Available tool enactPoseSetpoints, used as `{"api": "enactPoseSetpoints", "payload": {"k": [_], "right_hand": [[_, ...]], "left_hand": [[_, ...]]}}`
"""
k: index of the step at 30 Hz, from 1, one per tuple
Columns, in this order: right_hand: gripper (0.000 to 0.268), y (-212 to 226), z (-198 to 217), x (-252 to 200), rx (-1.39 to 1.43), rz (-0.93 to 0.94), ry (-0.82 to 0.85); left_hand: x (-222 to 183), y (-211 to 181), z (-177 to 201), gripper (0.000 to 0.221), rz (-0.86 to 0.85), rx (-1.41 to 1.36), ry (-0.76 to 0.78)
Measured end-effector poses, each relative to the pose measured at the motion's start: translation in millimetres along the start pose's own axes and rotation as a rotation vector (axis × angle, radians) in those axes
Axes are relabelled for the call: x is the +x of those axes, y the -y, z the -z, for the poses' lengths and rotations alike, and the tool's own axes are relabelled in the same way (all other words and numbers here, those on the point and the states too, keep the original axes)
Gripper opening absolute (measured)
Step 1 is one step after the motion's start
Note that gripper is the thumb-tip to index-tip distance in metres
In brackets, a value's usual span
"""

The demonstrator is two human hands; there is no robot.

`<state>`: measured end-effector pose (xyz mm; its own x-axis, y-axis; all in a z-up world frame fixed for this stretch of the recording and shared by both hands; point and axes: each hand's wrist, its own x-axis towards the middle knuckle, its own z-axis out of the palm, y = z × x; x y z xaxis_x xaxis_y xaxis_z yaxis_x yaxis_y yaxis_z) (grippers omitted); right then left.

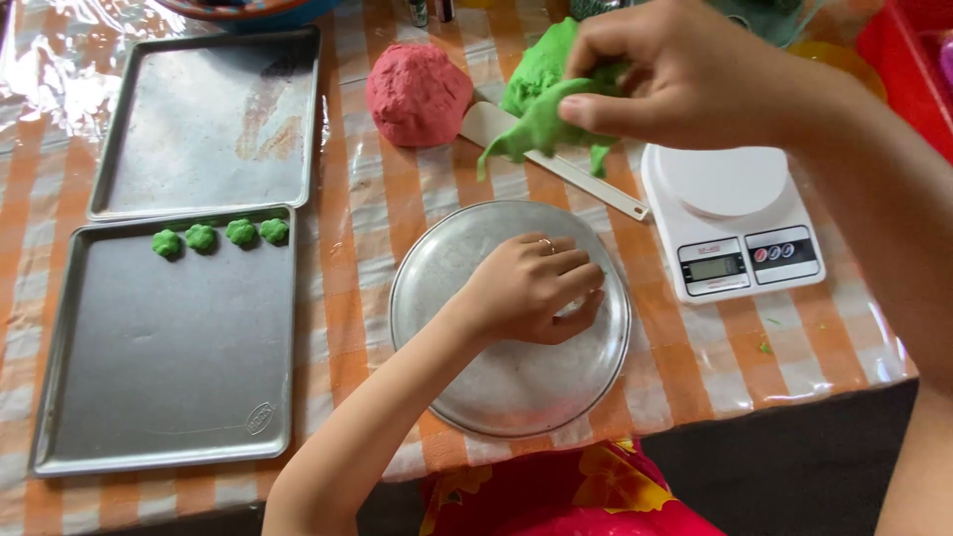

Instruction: Rolling green dough into balls, flattening them with a rolling pin, and using a metal mold to create shapes before placing them on a baking tray.

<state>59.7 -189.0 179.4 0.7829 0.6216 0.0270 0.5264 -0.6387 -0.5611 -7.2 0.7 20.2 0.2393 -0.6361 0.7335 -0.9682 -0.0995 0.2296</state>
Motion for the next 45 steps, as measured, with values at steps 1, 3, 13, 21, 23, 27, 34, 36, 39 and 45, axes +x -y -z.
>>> {"api": "enactPoseSetpoints", "payload": {"k": [1, 3, 13, 21, 23, 27, 34, 36, 39, 45], "right_hand": [[0.020, 3, 11, -17, -0.196, -0.173, -0.013], [0.021, -26, 20, -46, -0.406, -0.150, -0.040], [0.025, -96, 37, -124, -0.312, -0.364, -0.175], [0.019, -128, 16, -119, -0.062, -0.363, -0.269], [0.021, -140, 10, -118, -0.054, -0.364, -0.273], [0.022, -166, -6, -117, -0.155, -0.402, -0.253], [0.030, -184, -34, -118, -0.225, -0.381, -0.174], [0.040, -161, -33, -114, -0.135, -0.391, -0.189], [0.055, -139, -32, -109, -0.057, -0.454, -0.190], [0.037, -188, -58, -110, -0.410, -0.299, -0.181]], "left_hand": [[0, 0, -1, 0.018, 0.027, -0.019, 0.005], [0, 2, -2, 0.017, 0.029, -0.032, 0.000], [1, 2, -1, 0.017, 0.074, -0.010, 0.016], [4, 0, 1, 0.017, 0.088, 0.003, 0.036], [5, 0, 2, 0.018, 0.087, 0.000, 0.033], [6, -1, 3, 0.018, 0.092, 0.006, 0.026], [5, -1, 3, 0.018, 0.100, -0.010, 0.015], [5, -1, 3, 0.018, 0.100, -0.007, 0.010], [5, -1, 3, 0.019, 0.098, -0.004, 0.005], [5, -1, 4, 0.017, 0.086, -0.004, -0.002]]}}
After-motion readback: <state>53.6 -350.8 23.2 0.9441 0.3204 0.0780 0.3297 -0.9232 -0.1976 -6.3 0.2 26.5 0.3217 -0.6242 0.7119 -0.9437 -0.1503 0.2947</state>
